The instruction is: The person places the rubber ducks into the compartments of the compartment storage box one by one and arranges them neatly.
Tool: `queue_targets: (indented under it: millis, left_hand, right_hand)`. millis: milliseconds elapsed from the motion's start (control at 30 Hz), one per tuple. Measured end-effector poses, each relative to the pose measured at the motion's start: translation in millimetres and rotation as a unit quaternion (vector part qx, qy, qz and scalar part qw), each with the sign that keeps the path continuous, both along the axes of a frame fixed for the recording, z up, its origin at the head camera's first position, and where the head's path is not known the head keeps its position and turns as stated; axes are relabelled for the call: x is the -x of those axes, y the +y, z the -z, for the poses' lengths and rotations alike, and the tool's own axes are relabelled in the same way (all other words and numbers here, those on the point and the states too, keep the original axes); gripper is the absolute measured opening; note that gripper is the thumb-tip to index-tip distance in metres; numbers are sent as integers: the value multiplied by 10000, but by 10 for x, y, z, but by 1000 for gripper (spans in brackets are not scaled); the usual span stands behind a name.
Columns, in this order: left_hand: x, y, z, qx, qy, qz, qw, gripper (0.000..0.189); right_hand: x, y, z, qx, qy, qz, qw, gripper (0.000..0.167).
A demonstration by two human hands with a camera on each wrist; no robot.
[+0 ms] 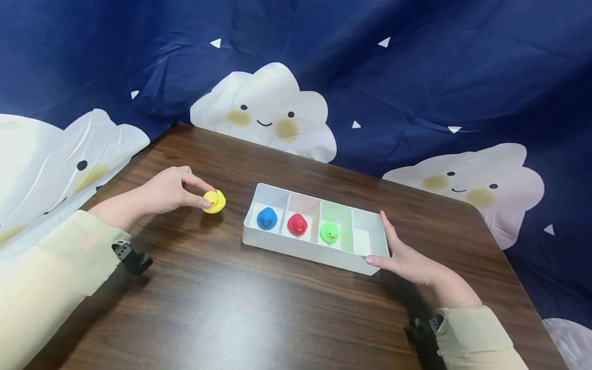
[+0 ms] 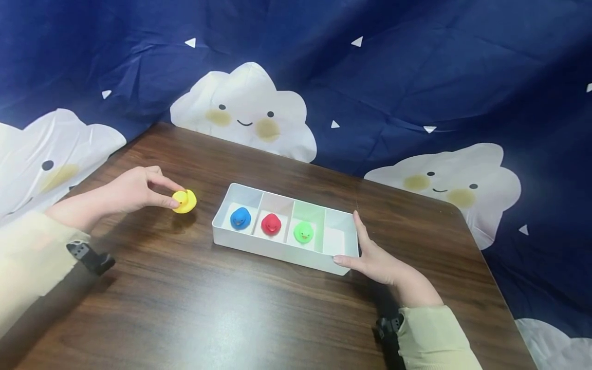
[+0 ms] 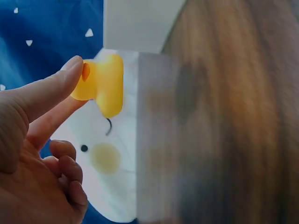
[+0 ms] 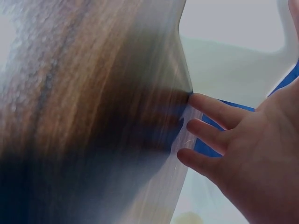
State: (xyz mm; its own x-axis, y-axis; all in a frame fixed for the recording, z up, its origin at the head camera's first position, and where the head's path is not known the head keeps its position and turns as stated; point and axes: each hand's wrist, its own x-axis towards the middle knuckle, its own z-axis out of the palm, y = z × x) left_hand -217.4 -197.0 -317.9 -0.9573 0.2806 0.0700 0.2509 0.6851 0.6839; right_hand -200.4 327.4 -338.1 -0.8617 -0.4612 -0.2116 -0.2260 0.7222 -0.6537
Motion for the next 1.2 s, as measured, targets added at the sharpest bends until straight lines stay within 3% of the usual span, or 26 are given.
queue_targets:
  millis: [333, 633, 900, 1200]
  left_hand:
    - [36, 399, -227, -99, 142, 138, 9998, 35]
    - [28, 792, -426, -177, 337, 502, 9980, 30]
    - [38, 1208, -491, -318, 196, 682, 9970, 35]
    - [86, 1891, -498, -520, 92, 765, 9957, 34]
  right_hand:
    - [17, 12, 23, 80, -123, 45, 9999, 113]
    - [18, 28, 5, 184, -35, -59, 9998, 117]
    - [15, 58, 14, 214, -147, -12, 9997, 117]
    - [30, 70, -7, 9, -119, 24, 9999, 117]
